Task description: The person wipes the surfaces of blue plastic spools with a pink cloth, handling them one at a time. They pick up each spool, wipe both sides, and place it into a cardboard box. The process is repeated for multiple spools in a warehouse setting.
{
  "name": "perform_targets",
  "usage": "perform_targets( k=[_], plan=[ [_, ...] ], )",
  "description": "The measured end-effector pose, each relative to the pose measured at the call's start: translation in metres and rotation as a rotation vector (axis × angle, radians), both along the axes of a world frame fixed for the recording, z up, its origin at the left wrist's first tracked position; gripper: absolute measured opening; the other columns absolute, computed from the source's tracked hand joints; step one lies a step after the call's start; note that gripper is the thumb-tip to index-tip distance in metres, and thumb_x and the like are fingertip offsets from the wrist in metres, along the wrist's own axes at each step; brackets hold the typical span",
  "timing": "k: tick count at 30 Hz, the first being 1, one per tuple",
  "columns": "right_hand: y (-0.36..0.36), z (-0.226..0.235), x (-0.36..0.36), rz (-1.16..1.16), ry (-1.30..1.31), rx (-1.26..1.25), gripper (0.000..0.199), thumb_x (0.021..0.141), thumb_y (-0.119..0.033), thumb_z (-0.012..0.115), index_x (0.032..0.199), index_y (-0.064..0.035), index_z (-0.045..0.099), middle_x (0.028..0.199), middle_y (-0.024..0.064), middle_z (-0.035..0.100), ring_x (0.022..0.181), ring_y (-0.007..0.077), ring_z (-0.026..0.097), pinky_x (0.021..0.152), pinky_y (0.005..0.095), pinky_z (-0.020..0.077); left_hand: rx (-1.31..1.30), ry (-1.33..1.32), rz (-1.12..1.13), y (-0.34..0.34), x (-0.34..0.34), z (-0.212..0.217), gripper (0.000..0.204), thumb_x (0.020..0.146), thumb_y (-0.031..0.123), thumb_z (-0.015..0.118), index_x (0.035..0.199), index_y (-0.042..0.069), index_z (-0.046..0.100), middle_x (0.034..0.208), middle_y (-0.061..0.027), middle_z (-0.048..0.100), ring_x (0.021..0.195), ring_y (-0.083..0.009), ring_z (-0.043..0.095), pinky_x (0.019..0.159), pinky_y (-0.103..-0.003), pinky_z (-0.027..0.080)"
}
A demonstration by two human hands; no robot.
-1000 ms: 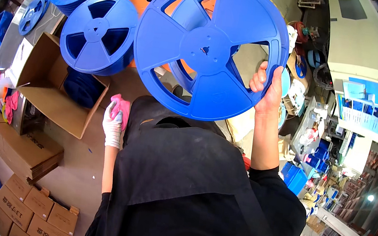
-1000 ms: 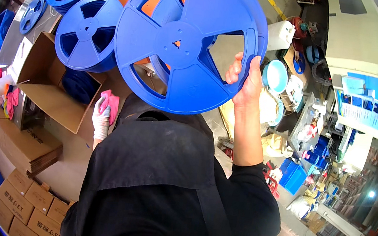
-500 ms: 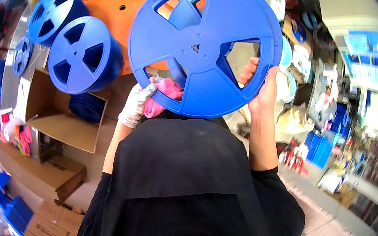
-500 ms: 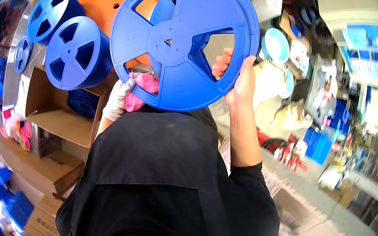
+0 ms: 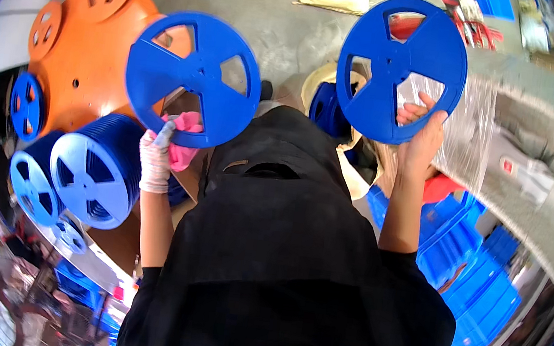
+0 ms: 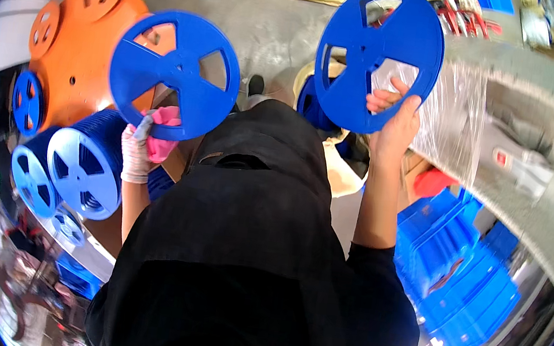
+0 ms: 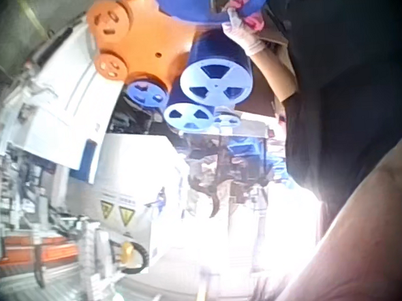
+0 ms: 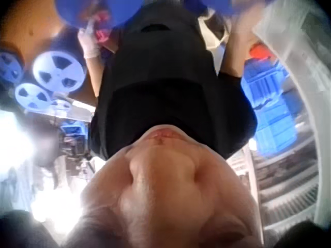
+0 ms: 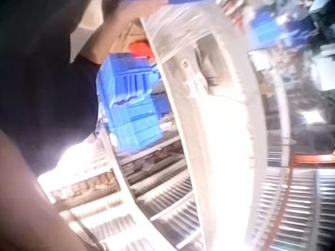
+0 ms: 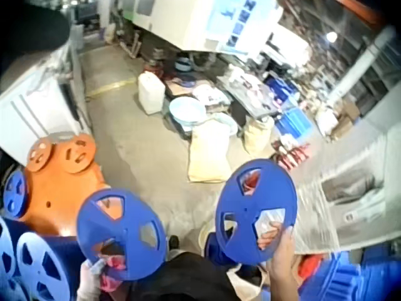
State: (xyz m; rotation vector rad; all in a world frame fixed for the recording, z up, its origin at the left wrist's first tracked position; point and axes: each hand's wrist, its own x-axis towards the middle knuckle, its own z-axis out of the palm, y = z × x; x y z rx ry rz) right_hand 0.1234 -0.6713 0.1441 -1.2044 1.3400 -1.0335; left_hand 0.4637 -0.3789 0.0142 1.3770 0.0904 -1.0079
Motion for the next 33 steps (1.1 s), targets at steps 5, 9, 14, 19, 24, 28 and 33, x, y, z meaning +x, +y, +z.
perform_targets(
  k=[5, 9, 14, 19, 24, 28, 33],
  plan=[
    [0.051, -0.003, -0.072, -0.162, 0.179, 0.063, 0.055, 0.101, -0.043, 0.034, 0.116, 0.0055, 0.055, 0.078, 0.0154, 0.065, 0.064, 0.0214, 0.065, 0.058, 0.0291, 0.0523, 0.074, 0.214, -0.302, -0.058, -0.056, -0.093, 0.016, 0.084, 0.005, 0.068, 0.099, 0.005, 0.063, 0.093, -0.0046, 0.065, 0.085, -0.0147, 0.063, 0.079, -0.029, 0.052],
    [0.093, -0.018, -0.122, -0.230, 0.230, 0.143, 0.051, 0.102, -0.038, 0.033, 0.115, 0.0056, 0.055, 0.079, 0.0165, 0.065, 0.064, 0.0219, 0.065, 0.059, 0.0302, 0.0519, 0.074, 0.278, -0.464, -0.122, -0.145, -0.100, 0.016, 0.084, 0.000, 0.066, 0.096, 0.005, 0.058, 0.083, -0.0097, 0.064, 0.073, -0.0213, 0.064, 0.069, -0.037, 0.056],
    [0.143, -0.045, -0.180, -0.241, 0.217, 0.237, 0.060, 0.100, -0.046, 0.034, 0.116, 0.0085, 0.053, 0.080, 0.0169, 0.066, 0.064, 0.0221, 0.065, 0.059, 0.0303, 0.0519, 0.156, 0.180, -0.864, -0.180, -0.268, -0.188, 0.012, 0.086, 0.013, 0.064, 0.095, 0.004, 0.063, 0.082, -0.0096, 0.068, 0.071, -0.0179, 0.065, 0.067, -0.030, 0.052],
    [0.164, -0.069, -0.214, -0.233, 0.168, 0.344, 0.075, 0.092, -0.061, 0.040, 0.117, 0.0087, 0.051, 0.077, 0.0159, 0.065, 0.063, 0.0229, 0.065, 0.058, 0.0296, 0.0520, 0.362, -0.669, -1.155, -0.255, -0.385, -0.357, 0.049, 0.085, 0.044, 0.061, 0.111, 0.004, 0.056, 0.079, -0.0142, 0.068, 0.070, -0.0273, 0.066, 0.068, -0.038, 0.051],
    [0.168, -0.089, -0.252, -0.321, 0.104, 0.441, 0.070, 0.096, -0.055, 0.037, 0.118, 0.0092, 0.051, 0.076, 0.0167, 0.064, 0.061, 0.0234, 0.064, 0.057, 0.0302, 0.0519, 0.519, -0.396, -1.141, -0.266, -0.398, -0.290, 0.054, 0.083, 0.053, 0.062, 0.111, 0.006, 0.055, 0.085, -0.0166, 0.065, 0.072, -0.0268, 0.065, 0.066, -0.037, 0.051],
    [0.140, -0.086, -0.276, -0.435, -0.180, 0.446, 0.067, 0.097, -0.055, 0.032, 0.114, 0.0071, 0.053, 0.066, 0.0122, 0.058, 0.053, 0.0197, 0.056, 0.051, 0.0303, 0.0467, 0.374, -0.101, -0.924, -0.187, -0.342, -0.264, 0.046, 0.086, 0.038, 0.066, 0.116, 0.003, 0.059, 0.099, -0.0128, 0.066, 0.089, -0.0193, 0.063, 0.078, -0.032, 0.051],
    [0.104, -0.102, -0.312, -0.215, -0.644, 0.425, 0.066, 0.094, -0.059, 0.035, 0.115, 0.0004, 0.054, 0.064, 0.0029, 0.050, 0.052, 0.0136, 0.048, 0.047, 0.0264, 0.0394, 0.237, -0.050, -0.540, -0.092, -0.279, -0.196, 0.039, 0.088, 0.027, 0.065, 0.118, 0.002, 0.058, 0.106, -0.0090, 0.063, 0.094, -0.0169, 0.060, 0.086, -0.030, 0.049]
  ],
)
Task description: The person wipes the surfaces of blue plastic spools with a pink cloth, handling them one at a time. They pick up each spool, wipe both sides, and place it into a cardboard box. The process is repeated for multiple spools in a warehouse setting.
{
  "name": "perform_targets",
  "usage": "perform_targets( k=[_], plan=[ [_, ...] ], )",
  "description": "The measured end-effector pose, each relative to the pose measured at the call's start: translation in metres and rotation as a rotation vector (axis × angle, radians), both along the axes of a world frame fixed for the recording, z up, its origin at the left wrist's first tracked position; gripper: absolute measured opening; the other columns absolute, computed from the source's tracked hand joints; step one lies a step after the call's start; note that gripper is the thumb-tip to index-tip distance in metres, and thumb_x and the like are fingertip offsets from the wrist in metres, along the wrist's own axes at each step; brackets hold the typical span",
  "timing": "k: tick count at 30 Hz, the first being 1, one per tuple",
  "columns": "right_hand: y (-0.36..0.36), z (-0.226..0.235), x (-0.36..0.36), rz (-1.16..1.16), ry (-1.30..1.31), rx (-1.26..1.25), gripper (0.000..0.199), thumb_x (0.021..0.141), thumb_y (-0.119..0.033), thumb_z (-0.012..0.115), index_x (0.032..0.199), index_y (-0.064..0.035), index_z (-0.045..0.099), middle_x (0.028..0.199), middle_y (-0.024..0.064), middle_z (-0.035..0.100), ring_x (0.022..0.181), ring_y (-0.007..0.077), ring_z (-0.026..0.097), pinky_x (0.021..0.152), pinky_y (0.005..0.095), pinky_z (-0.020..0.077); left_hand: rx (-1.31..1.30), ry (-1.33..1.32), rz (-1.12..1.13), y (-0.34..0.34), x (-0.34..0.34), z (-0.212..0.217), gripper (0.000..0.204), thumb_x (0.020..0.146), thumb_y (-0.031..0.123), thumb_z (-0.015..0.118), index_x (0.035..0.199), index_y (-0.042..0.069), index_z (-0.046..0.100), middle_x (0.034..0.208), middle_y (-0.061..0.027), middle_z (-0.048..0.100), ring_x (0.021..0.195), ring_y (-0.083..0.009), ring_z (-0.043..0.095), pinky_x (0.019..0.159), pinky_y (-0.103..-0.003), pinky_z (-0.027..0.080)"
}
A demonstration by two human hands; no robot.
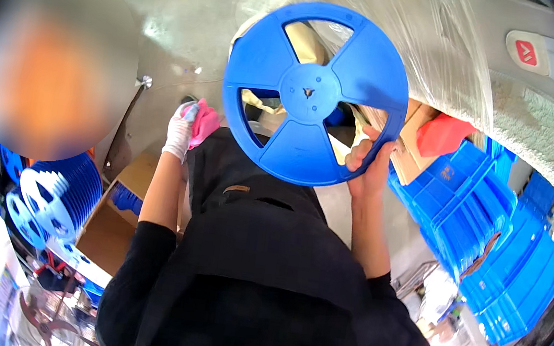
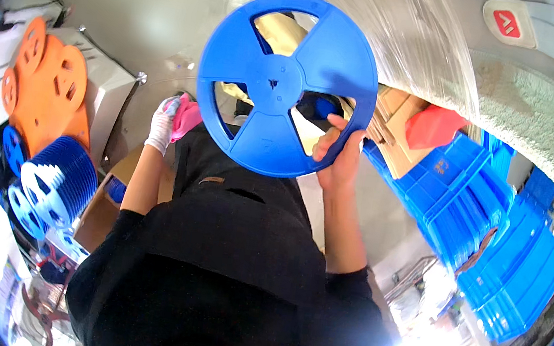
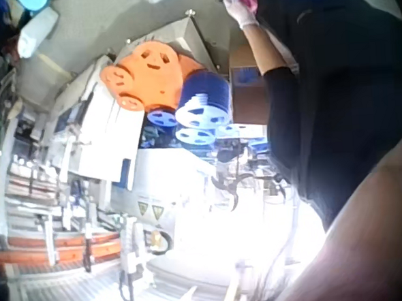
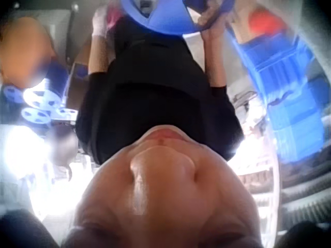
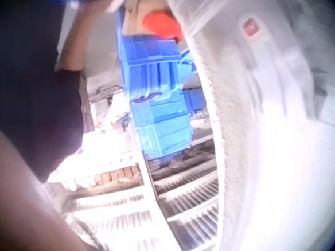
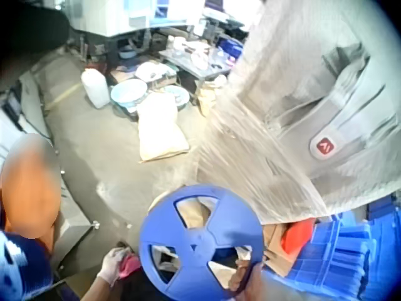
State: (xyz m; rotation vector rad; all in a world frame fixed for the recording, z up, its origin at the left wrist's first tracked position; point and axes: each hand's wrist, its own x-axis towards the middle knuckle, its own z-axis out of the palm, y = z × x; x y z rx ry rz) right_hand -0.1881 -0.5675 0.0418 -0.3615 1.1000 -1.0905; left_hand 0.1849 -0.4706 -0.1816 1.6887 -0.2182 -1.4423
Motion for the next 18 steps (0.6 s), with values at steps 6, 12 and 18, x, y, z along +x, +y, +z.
perform_targets(
  k=[6, 12, 18],
  plan=[
    [-0.029, 0.012, 0.022, 0.356, -0.409, -0.134, 0.059, 0.096, -0.054, 0.036, 0.117, -0.0016, 0.055, 0.064, 0.0002, 0.047, 0.049, 0.0091, 0.040, 0.045, 0.0231, 0.0336, -0.196, -0.057, 0.322, 0.071, 0.006, 0.087, 0.045, 0.088, 0.029, 0.065, 0.121, 0.000, 0.055, 0.116, -0.0090, 0.058, 0.105, -0.0176, 0.055, 0.094, -0.031, 0.045],
    [-0.014, 0.016, 0.059, 0.578, -0.590, -0.075, 0.055, 0.093, -0.051, 0.044, 0.115, -0.0016, 0.054, 0.062, -0.0009, 0.044, 0.049, 0.0063, 0.040, 0.044, 0.0196, 0.0344, -0.268, -0.182, 0.550, 0.160, -0.039, 0.124, 0.043, 0.090, 0.028, 0.063, 0.122, -0.001, 0.055, 0.115, -0.0099, 0.059, 0.104, -0.0160, 0.056, 0.094, -0.030, 0.045],
    [0.043, 0.022, 0.081, 0.795, -0.635, -0.026, 0.060, 0.091, -0.055, 0.045, 0.117, -0.0014, 0.056, 0.065, 0.0001, 0.050, 0.052, 0.0079, 0.044, 0.047, 0.0212, 0.0358, -0.361, -0.133, 0.908, 0.271, -0.101, 0.173, 0.050, 0.090, 0.032, 0.062, 0.124, -0.002, 0.051, 0.119, -0.0119, 0.058, 0.107, -0.0204, 0.057, 0.096, -0.033, 0.046]
  ],
)
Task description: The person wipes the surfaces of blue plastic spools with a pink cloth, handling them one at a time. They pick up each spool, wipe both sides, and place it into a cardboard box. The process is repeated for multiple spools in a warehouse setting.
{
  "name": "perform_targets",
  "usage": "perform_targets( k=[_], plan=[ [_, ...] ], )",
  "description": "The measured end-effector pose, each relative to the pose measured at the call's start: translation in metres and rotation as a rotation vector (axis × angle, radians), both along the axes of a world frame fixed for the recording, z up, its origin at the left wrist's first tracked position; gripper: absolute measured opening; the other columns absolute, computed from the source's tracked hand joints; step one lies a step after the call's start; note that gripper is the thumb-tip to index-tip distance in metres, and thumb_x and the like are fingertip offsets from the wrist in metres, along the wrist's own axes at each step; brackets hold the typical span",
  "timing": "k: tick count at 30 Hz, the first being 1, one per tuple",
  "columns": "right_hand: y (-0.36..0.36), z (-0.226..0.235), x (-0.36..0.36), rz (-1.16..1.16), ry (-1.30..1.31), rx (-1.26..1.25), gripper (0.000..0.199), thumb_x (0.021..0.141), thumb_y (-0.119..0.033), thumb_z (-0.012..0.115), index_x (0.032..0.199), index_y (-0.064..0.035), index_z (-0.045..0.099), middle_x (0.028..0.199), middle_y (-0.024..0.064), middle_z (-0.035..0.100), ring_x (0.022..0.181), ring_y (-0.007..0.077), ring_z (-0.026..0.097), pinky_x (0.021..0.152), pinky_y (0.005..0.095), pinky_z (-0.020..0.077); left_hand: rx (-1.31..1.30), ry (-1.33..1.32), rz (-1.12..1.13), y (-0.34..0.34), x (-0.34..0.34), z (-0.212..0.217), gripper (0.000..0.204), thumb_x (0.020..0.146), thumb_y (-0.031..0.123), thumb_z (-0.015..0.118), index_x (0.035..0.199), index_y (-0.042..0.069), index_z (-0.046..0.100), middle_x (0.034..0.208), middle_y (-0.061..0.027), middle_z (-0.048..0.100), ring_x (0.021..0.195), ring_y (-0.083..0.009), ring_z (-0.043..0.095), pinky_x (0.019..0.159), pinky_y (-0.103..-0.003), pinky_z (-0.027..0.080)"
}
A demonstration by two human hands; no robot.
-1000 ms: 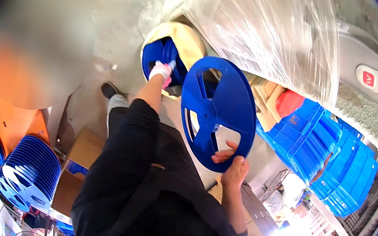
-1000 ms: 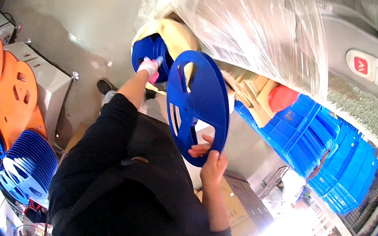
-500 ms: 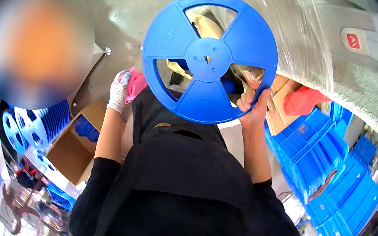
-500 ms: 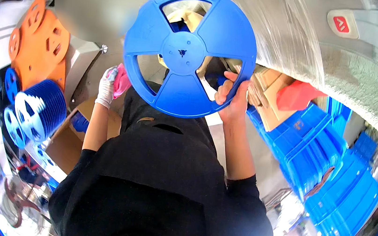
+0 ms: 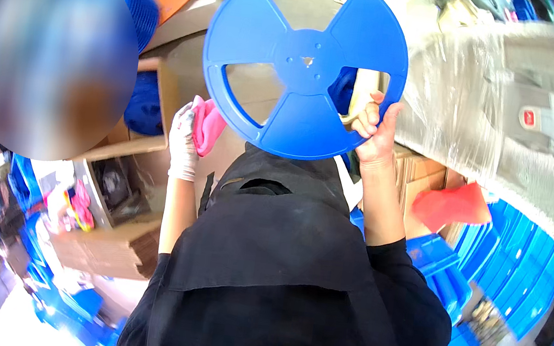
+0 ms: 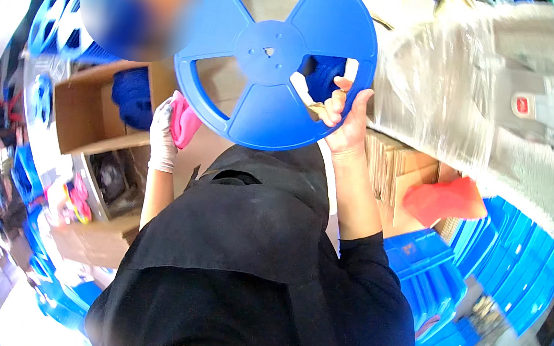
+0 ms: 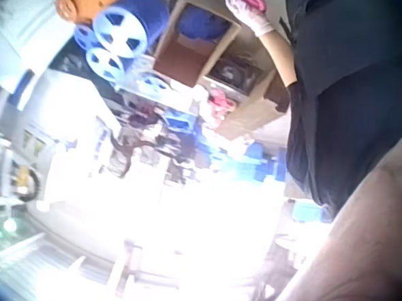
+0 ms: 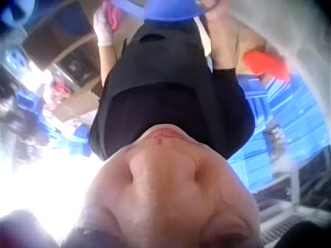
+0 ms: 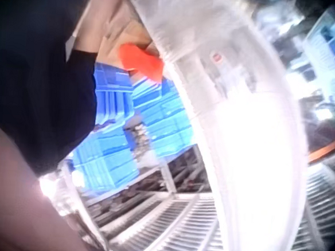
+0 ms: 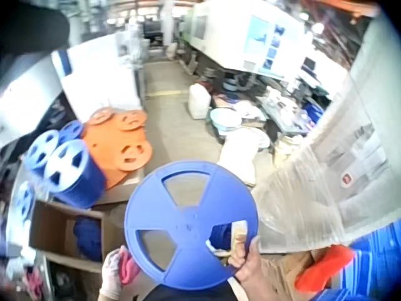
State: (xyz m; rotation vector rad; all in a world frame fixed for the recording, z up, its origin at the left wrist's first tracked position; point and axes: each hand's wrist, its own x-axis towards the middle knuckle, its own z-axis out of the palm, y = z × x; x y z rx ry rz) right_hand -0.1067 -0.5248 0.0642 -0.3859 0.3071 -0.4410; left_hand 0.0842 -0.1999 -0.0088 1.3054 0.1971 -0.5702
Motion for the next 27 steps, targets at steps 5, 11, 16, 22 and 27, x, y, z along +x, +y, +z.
perform_targets(
  k=[5, 11, 16, 22, 27],
  plan=[
    [0.051, 0.002, 0.007, 0.221, -0.067, 0.005, 0.059, 0.092, -0.053, 0.044, 0.119, -0.0015, 0.055, 0.067, 0.0011, 0.052, 0.055, 0.0079, 0.046, 0.049, 0.0216, 0.0388, -0.321, 0.047, 0.089, 0.062, -0.045, 0.028, 0.054, 0.089, 0.033, 0.063, 0.127, -0.002, 0.049, 0.121, -0.0115, 0.057, 0.110, -0.0209, 0.056, 0.099, -0.035, 0.044],
    [0.097, 0.022, 0.022, 0.377, -0.087, -0.042, 0.060, 0.093, -0.054, 0.043, 0.123, -0.0028, 0.053, 0.069, 0.0014, 0.054, 0.056, 0.0088, 0.045, 0.051, 0.0223, 0.0388, -0.509, 0.009, 0.178, 0.087, -0.061, 0.068, 0.049, 0.088, 0.028, 0.067, 0.125, 0.001, 0.051, 0.117, -0.0065, 0.059, 0.105, -0.0165, 0.057, 0.095, -0.031, 0.045],
    [0.108, 0.049, 0.026, 0.386, -0.032, -0.215, 0.064, 0.092, -0.057, 0.042, 0.124, -0.0028, 0.052, 0.070, 0.0014, 0.054, 0.057, 0.0087, 0.046, 0.051, 0.0221, 0.0393, -0.481, -0.095, 0.193, 0.103, -0.071, 0.075, 0.049, 0.086, 0.026, 0.069, 0.125, 0.001, 0.051, 0.114, -0.0057, 0.059, 0.104, -0.0149, 0.057, 0.095, -0.030, 0.044],
    [0.110, 0.065, 0.034, 0.365, 0.019, -0.297, 0.074, 0.087, -0.065, 0.045, 0.128, -0.0034, 0.049, 0.073, 0.0019, 0.052, 0.060, 0.0101, 0.046, 0.051, 0.0232, 0.0391, -0.518, -0.096, 0.240, 0.099, -0.074, 0.082, 0.047, 0.087, 0.025, 0.068, 0.124, 0.001, 0.051, 0.114, -0.0064, 0.059, 0.104, -0.0151, 0.057, 0.096, -0.031, 0.044],
    [0.112, 0.077, 0.042, 0.393, 0.060, -0.235, 0.078, 0.091, -0.067, 0.032, 0.129, -0.0018, 0.049, 0.075, 0.0053, 0.051, 0.063, 0.0149, 0.043, 0.052, 0.0278, 0.0378, -0.579, -0.098, 0.231, 0.096, -0.068, 0.065, 0.045, 0.088, 0.023, 0.066, 0.124, 0.000, 0.050, 0.116, -0.0092, 0.060, 0.105, -0.0176, 0.058, 0.095, -0.033, 0.046]
  ],
)
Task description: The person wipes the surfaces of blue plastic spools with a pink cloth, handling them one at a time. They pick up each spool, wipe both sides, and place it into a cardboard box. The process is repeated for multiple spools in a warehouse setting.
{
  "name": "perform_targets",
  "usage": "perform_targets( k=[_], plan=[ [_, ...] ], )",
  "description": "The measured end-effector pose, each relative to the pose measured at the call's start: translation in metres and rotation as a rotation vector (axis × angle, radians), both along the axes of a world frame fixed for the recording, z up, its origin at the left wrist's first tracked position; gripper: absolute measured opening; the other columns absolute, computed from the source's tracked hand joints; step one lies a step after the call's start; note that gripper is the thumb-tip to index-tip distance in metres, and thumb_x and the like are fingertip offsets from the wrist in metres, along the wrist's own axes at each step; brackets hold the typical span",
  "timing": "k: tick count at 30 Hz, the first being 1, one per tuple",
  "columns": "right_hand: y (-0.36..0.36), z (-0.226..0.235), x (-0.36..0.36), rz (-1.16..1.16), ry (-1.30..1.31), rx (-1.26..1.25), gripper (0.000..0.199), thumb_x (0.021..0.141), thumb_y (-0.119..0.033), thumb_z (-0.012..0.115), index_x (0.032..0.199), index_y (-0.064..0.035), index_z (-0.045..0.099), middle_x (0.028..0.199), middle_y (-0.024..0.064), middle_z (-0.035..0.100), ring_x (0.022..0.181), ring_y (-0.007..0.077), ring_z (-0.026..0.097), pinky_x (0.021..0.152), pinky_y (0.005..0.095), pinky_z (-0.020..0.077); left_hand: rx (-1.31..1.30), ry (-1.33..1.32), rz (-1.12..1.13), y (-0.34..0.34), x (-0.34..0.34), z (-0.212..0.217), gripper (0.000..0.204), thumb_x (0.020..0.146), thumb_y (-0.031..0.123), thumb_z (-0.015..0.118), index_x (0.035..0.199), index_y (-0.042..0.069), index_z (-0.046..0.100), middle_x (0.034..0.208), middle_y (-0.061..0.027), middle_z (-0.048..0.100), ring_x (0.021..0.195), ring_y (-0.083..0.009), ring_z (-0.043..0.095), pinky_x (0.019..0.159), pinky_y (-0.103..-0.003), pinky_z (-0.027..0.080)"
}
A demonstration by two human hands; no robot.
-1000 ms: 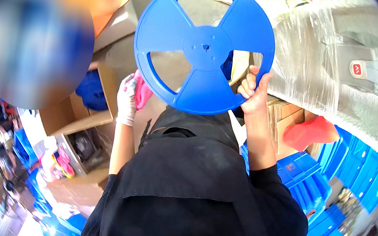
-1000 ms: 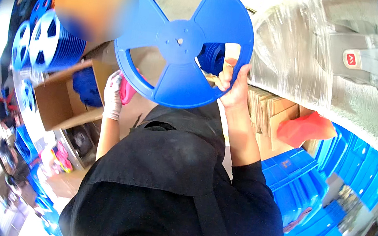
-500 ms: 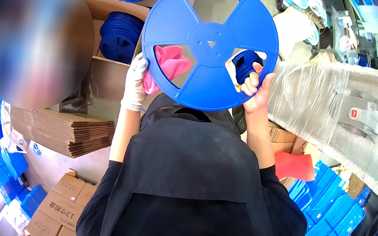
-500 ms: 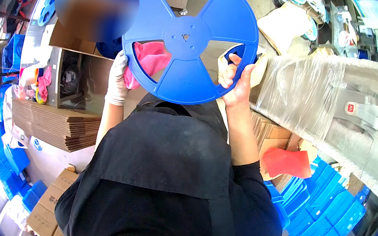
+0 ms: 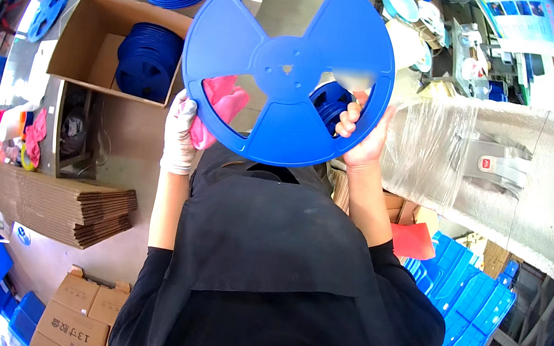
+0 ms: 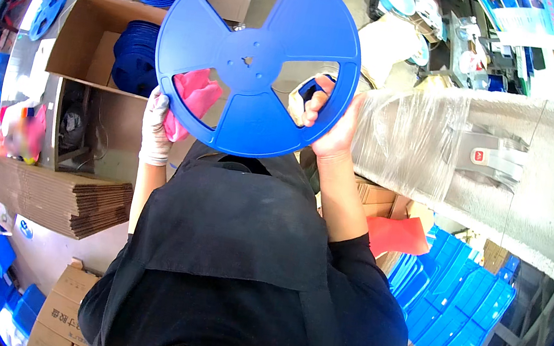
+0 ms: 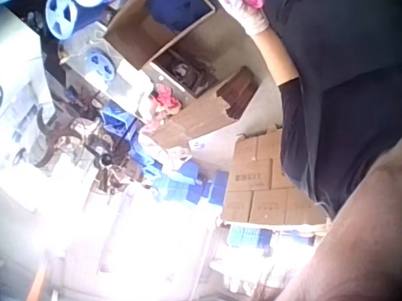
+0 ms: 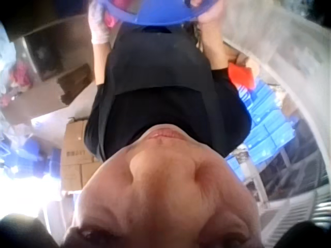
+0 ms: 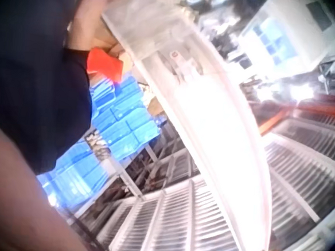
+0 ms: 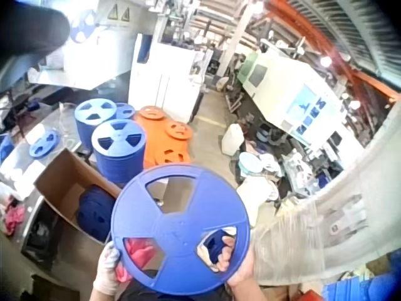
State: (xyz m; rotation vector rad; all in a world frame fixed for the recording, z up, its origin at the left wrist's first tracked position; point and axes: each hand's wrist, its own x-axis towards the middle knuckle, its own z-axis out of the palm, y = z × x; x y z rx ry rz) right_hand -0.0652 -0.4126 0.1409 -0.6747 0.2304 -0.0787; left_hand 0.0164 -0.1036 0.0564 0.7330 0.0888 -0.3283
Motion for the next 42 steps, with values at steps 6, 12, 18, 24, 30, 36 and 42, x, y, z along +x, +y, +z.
perform_targets(
  k=[6, 12, 18, 24, 30, 36, 42],
  plan=[
    [0.026, 0.032, 0.017, -0.218, 0.294, -0.325, 0.075, 0.094, -0.062, 0.029, 0.121, 0.0027, 0.054, 0.074, 0.0062, 0.058, 0.059, 0.0150, 0.053, 0.052, 0.0253, 0.0437, -0.040, 0.066, -0.045, -0.007, 0.009, -0.021, 0.043, 0.090, 0.021, 0.064, 0.124, -0.001, 0.050, 0.117, -0.0100, 0.059, 0.107, -0.0187, 0.058, 0.095, -0.034, 0.047],
    [0.028, 0.028, 0.021, -0.211, 0.186, -0.528, 0.057, 0.100, -0.048, 0.036, 0.113, 0.0024, 0.060, 0.064, -0.0025, 0.045, 0.054, 0.0070, 0.043, 0.049, 0.0212, 0.0360, 0.750, -0.088, 0.000, -0.027, 0.015, -0.006, 0.038, 0.086, 0.024, 0.069, 0.115, 0.001, 0.060, 0.103, -0.0064, 0.063, 0.089, -0.0119, 0.060, 0.082, -0.026, 0.049],
    [0.075, 0.022, 0.039, -0.204, 0.230, -0.607, 0.048, 0.098, -0.045, 0.044, 0.110, -0.0008, 0.058, 0.064, -0.0049, 0.039, 0.052, 0.0042, 0.035, 0.047, 0.0196, 0.0295, 1.244, -0.916, -0.374, -0.094, -0.016, 0.086, 0.073, 0.068, 0.048, 0.076, 0.126, 0.012, 0.054, 0.122, -0.0176, 0.055, 0.101, -0.0323, 0.062, 0.083, -0.039, 0.051],
    [0.070, 0.030, 0.035, -0.095, 0.154, -0.628, 0.049, 0.100, -0.045, 0.039, 0.110, 0.0000, 0.056, 0.068, -0.0028, 0.040, 0.053, 0.0052, 0.036, 0.046, 0.0197, 0.0283, 1.287, -0.946, -0.464, -0.094, -0.019, 0.085, 0.050, 0.074, 0.026, 0.069, 0.121, 0.015, 0.056, 0.122, -0.0112, 0.054, 0.094, -0.0321, 0.062, 0.079, -0.038, 0.052],
    [0.011, 0.061, 0.039, 0.301, 0.310, -0.468, 0.057, 0.099, -0.048, 0.040, 0.116, 0.0040, 0.056, 0.064, -0.0038, 0.039, 0.045, 0.0030, 0.031, 0.039, 0.0194, 0.0236, 0.346, -0.147, -0.764, -0.040, 0.007, 0.081, 0.028, 0.085, 0.009, 0.060, 0.111, 0.000, 0.062, 0.115, -0.0100, 0.063, 0.110, -0.0194, 0.057, 0.099, -0.035, 0.042],
    [-0.006, 0.059, 0.038, 0.448, 0.296, -0.572, 0.059, 0.098, -0.048, 0.040, 0.119, 0.0061, 0.053, 0.064, -0.0040, 0.039, 0.046, 0.0020, 0.034, 0.040, 0.0176, 0.0296, 0.290, -0.026, -0.822, -0.023, 0.005, 0.061, 0.026, 0.082, 0.008, 0.066, 0.107, 0.003, 0.064, 0.108, -0.0080, 0.064, 0.106, -0.0211, 0.058, 0.099, -0.037, 0.043],
    [-0.011, 0.044, 0.027, 0.334, 0.403, -0.512, 0.033, 0.090, -0.020, 0.057, 0.114, 0.0016, 0.049, 0.069, 0.0040, 0.054, 0.054, 0.0170, 0.058, 0.056, 0.0305, 0.0510, 0.620, -0.397, -0.850, -0.069, -0.009, 0.084, 0.026, 0.080, 0.000, 0.057, 0.105, 0.003, 0.063, 0.100, -0.0070, 0.066, 0.093, -0.0165, 0.062, 0.084, -0.028, 0.047]
  ],
)
